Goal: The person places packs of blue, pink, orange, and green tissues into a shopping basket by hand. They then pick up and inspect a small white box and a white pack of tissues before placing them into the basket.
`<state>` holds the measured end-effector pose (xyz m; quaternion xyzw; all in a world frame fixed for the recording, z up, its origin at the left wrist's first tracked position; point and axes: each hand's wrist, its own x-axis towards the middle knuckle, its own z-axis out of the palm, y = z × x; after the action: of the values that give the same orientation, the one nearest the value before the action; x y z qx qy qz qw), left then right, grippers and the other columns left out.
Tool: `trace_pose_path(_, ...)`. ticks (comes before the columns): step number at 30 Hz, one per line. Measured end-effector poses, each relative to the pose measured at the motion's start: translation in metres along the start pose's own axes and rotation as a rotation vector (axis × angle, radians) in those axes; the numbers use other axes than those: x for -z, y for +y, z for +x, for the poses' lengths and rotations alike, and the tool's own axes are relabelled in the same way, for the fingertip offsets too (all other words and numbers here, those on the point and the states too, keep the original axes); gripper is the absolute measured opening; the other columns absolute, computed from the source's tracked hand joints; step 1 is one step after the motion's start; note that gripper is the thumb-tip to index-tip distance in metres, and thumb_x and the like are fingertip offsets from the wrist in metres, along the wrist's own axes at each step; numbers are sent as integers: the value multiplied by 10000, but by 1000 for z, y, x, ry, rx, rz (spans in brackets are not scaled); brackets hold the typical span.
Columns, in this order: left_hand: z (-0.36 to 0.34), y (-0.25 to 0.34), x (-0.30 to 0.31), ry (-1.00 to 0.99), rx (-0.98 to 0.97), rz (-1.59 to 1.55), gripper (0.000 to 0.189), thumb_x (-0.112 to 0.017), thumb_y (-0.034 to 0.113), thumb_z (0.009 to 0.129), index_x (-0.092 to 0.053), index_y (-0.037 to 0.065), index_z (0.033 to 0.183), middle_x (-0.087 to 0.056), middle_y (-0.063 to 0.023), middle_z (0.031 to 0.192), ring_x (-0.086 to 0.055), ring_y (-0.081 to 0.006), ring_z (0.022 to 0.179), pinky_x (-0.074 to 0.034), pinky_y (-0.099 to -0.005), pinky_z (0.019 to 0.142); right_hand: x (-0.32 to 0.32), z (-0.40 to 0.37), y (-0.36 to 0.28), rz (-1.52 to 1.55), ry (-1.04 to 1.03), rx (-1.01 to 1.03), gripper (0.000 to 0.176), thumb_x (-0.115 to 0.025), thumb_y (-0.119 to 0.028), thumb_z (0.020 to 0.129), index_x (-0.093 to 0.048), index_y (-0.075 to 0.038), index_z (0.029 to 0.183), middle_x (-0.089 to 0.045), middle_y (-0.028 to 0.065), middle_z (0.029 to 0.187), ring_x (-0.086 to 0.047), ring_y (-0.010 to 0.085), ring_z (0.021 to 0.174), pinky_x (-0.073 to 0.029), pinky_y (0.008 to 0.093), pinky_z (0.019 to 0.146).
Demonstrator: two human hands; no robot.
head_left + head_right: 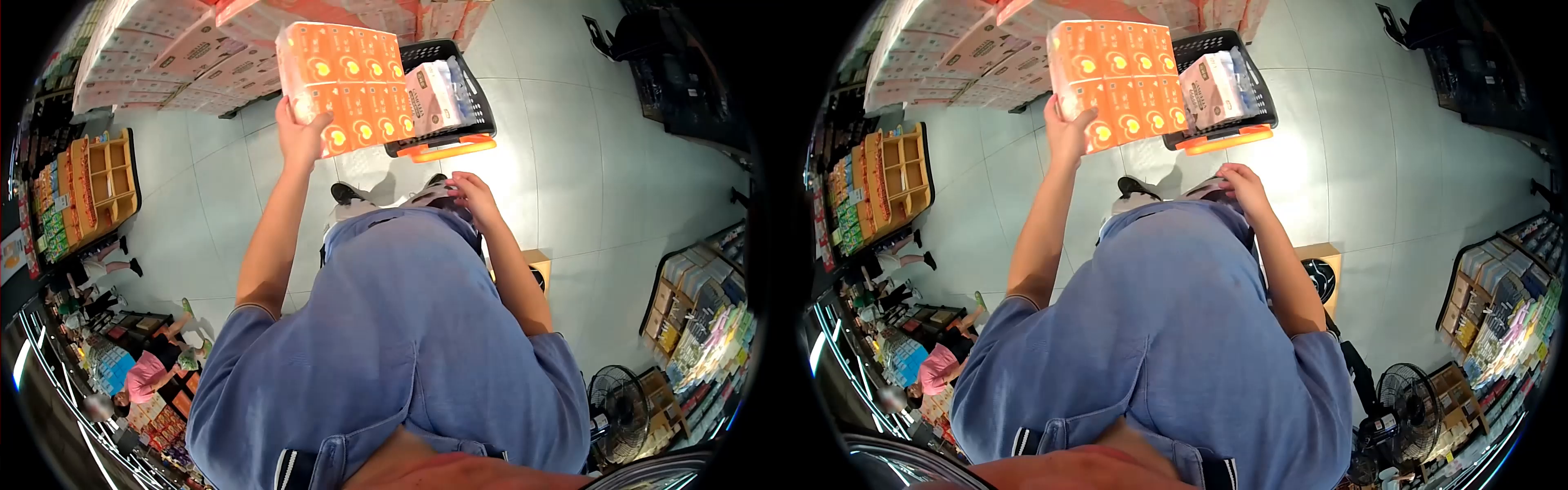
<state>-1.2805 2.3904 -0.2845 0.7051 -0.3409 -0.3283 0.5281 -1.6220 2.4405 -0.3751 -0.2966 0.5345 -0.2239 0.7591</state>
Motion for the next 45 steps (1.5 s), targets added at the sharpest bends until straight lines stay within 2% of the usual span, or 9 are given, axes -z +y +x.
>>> trace_pose_path(8,43,-66,-167,164,139,962,810,-767,334,652,-370,144,1333,-531,-200,1161,-539,-363,1100,-433,-449,944,84,-57,70,377,310,-132,340,-560,-298,940,-537,-54,1176,-657,87,1032,-620,180,858,-481,298,736)
trace_pose_path(15,62,-179,-236,182,342,1084,887,-787,371,657,-327,136,1378,-502,-184,1218,-509,-344,1160,-394,-459,983,98,-139,141,533,538,-332,291,-602,-302,920,-571,-78,1103,-662,76,997,-636,180,824,-493,294,715)
trace_pose_path(20,60,-220,-243,-294,592,1134,866,-724,302,759,-241,79,1443,-464,-182,1356,-528,-335,1210,-455,-460,982,79,-165,172,468,602,-477,365,-547,-344,938,-536,-82,1192,-641,86,1081,-612,206,918,-477,338,809)
trace_pose_path(24,35,-230,-227,-644,422,1212,920,-657,380,778,-180,61,1497,-610,-182,1239,-621,-297,1111,-485,-411,938,69,-149,184,449,564,-501,351,-583,-327,925,-555,-69,1162,-654,87,1035,-618,177,853,-488,307,739)
trace_pose_path(27,26,-253,-215,-928,387,1021,660,-621,559,757,-673,-6,1094,-658,-223,1118,-637,-337,1059,-494,-390,903,69,-120,180,183,551,-434,319,-628,-275,891,-598,-28,1091,-676,94,994,-639,192,783,-499,309,686)
trace_pose_path(32,-37,-142,-179,-1044,196,772,740,-516,702,821,-689,25,1066,-682,-193,1015,-647,-319,980,-490,-375,837,47,-18,59,-841,603,546,432,-693,-148,780,-564,-9,1168,-603,188,1147,-560,359,1085,-443,416,938)
trace_pose_path(36,-68,-91,-160,-1071,-67,982,512,-653,563,771,-670,81,943,-681,-133,879,-663,-303,848,-511,-409,749,21,65,-31,-1450,376,872,460,-615,-80,722,-594,-74,1181,-589,158,1212,-502,330,1187,-343,432,1047)
trace_pose_path(37,-65,-105,-161,-1088,-139,1039,455,-680,514,756,-661,89,916,-677,-121,851,-663,-298,821,-514,-420,730,21,79,-30,-1615,67,449,320,-580,-112,754,-661,-111,1064,-660,121,1073,-579,291,1096,-399,408,979)
trace_pose_path(45,-58,-133,-120,-1392,-534,1168,209,-586,298,796,-664,128,890,-675,-123,811,-663,-322,788,-522,-459,722,-19,67,39,-1517,94,273,208,-601,-295,794,-652,-117,888,-695,97,840,-681,289,786,-515,428,710)
